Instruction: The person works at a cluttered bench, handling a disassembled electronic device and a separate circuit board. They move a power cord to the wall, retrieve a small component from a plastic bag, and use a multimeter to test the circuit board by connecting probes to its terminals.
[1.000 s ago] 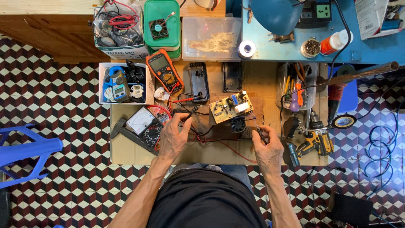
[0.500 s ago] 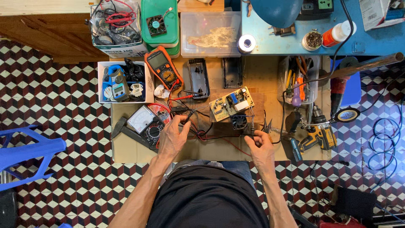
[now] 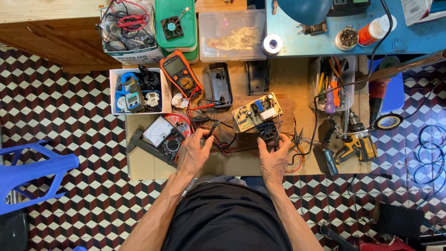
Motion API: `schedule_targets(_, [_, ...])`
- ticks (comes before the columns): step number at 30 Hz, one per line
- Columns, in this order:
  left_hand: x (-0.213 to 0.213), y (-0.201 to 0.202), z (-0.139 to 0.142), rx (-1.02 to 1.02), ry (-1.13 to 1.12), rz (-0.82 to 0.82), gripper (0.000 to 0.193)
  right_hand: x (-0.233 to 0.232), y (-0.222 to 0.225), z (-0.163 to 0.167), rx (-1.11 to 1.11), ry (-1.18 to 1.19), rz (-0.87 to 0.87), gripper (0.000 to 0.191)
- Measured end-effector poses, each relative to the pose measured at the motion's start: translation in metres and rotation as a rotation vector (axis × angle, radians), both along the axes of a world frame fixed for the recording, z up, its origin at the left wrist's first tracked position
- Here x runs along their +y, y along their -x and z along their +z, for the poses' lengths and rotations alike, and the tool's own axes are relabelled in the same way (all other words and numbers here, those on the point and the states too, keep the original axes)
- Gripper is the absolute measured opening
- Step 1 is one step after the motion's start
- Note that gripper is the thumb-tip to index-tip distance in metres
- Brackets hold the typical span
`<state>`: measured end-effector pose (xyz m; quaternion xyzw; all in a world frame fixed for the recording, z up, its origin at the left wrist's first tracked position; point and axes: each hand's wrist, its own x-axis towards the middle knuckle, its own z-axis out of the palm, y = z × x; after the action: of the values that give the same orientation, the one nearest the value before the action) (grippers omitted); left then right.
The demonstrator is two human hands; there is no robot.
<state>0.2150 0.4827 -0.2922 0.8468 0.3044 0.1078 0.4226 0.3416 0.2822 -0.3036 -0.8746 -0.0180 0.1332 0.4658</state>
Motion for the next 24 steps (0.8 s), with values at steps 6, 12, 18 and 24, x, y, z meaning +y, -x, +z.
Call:
schedule_targets(6, [0.000, -0.002, 0.001, -0.033, 0.023, -0.001, 0.019, -0.009, -0.001, -0.006, -0.026, -0.036, -0.006, 0.050])
schedule_targets(12, [0.000, -0.005, 0.002, -0.013, 0.003, 0.017, 0.020, -0.022, -0.004, -0.012, -0.021, -0.071, 0.045, 0.051])
schedule_targets(18, [-0.001, -0.022, 0.013, -0.037, -0.020, 0.072, 0.031, -0.034, -0.006, 0.001, -0.119, -0.016, 0.010, 0.030])
schedule_targets(24, [0.002, -0.040, 0.036, -0.249, -0.052, 0.091, 0.021, -0.040, -0.026, 0.039, -0.400, -0.041, 0.012, 0.018])
